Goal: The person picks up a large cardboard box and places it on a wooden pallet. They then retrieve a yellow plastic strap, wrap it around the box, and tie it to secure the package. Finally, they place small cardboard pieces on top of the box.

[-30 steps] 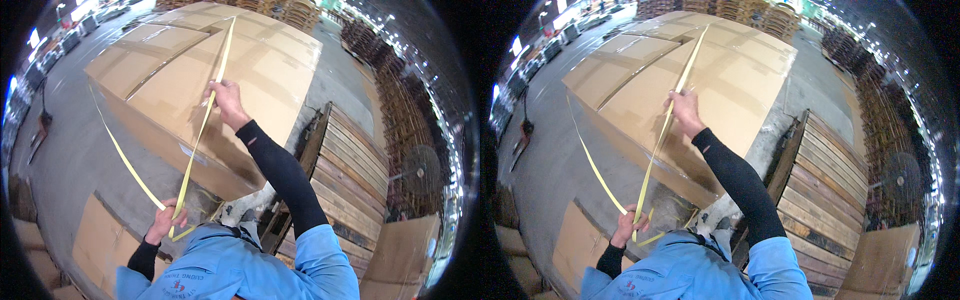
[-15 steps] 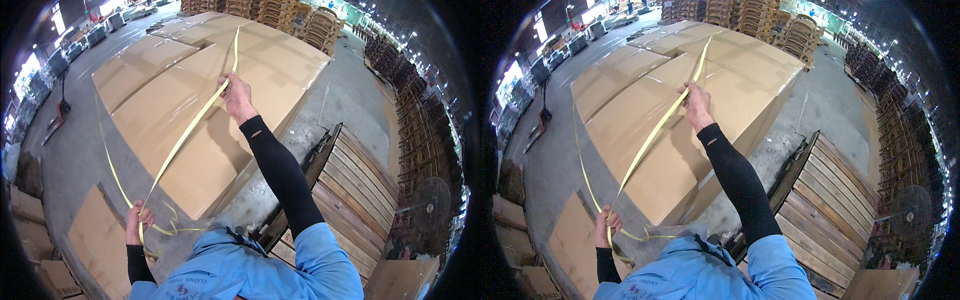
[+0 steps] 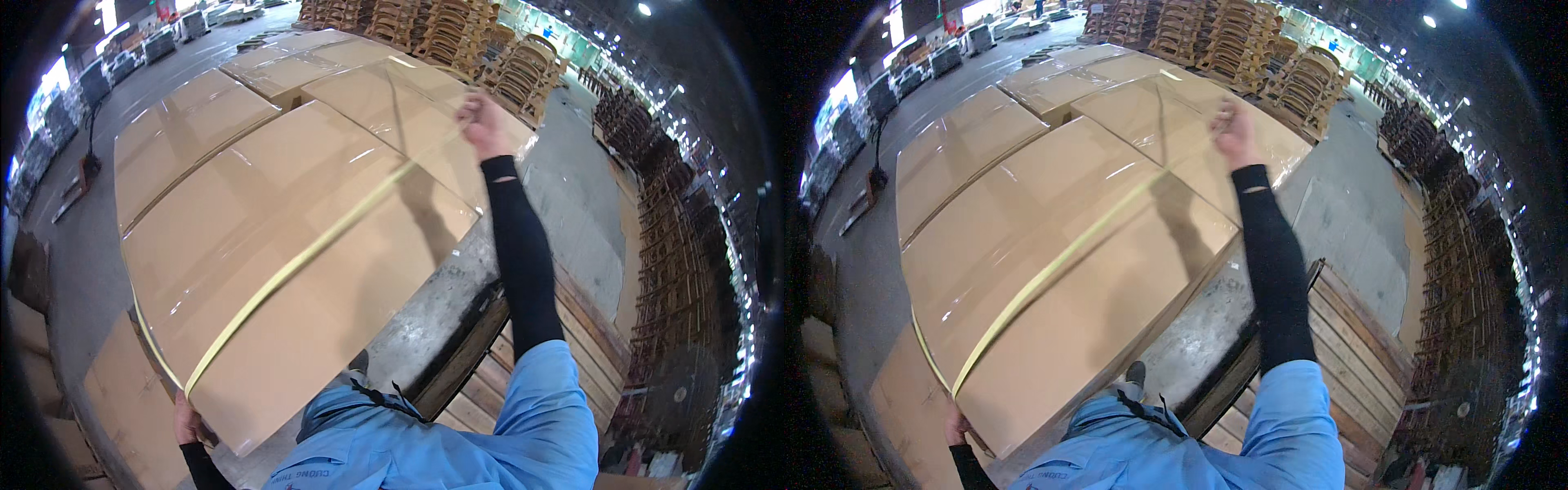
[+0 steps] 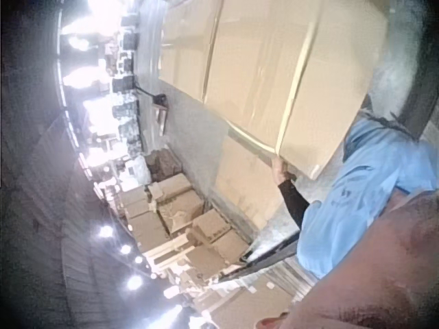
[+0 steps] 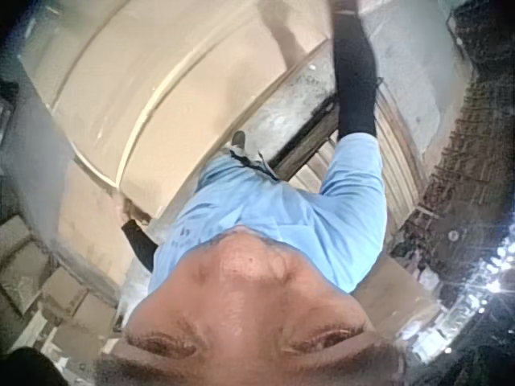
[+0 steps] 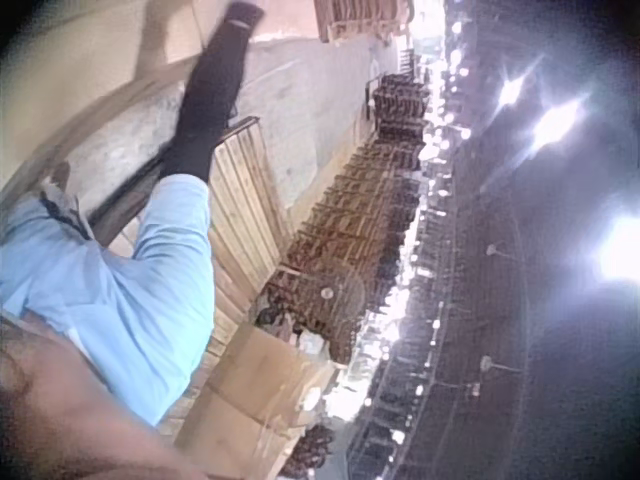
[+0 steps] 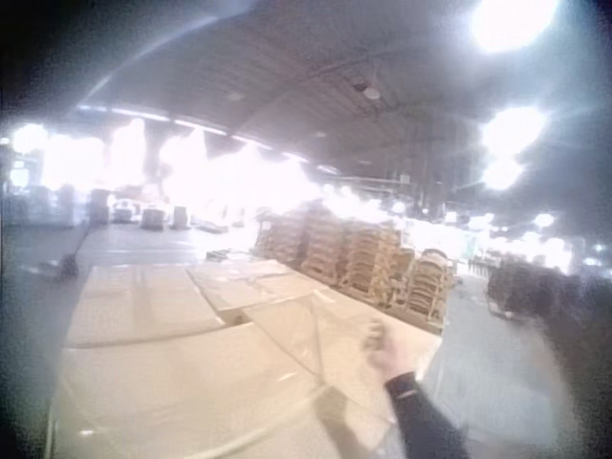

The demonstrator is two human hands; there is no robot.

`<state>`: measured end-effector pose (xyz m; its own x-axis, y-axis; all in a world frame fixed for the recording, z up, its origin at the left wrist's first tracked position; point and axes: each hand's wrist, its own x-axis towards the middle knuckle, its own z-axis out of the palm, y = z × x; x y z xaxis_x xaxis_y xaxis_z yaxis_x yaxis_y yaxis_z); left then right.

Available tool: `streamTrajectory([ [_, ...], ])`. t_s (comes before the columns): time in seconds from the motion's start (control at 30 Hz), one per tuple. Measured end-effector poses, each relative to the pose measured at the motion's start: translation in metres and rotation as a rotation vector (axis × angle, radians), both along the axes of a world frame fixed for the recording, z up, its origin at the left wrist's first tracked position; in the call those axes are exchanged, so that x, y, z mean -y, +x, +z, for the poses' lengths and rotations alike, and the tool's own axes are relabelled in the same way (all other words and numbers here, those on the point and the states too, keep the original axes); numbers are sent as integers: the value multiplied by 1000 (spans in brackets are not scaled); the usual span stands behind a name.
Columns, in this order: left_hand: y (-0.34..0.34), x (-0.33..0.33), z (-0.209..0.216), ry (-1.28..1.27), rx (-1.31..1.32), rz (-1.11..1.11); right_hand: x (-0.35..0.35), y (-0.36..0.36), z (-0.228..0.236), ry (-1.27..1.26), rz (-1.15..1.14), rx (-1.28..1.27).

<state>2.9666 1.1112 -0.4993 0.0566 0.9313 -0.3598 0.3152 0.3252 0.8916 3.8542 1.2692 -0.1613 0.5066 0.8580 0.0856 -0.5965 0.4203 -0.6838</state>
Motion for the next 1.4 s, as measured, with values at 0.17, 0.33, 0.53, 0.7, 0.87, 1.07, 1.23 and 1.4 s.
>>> streamTrajectory([
  [0.17,3,28,5,97,49,142,76,148,97,-361,-250,768],
  [0.33,14,43,33,244,264,183,116,278,115,-1276,-1027,2049],
  [0.53,45,66,59,167,27,279,140,422,115,-1426,-1285,1752],
  [0.7,105,78,87,71,-297,318,128,511,26,-1464,-1222,1698],
  [0.87,145,52,110,-40,-587,275,145,530,-96,-1610,-926,1625],
  [1.07,152,39,121,-99,-751,224,160,485,-175,-1559,-807,1602],
  [1.23,125,47,112,-110,-787,173,187,413,-193,-1366,-708,1675],
  [1.4,50,68,88,-86,-788,99,205,293,-180,-1085,-554,1204],
])
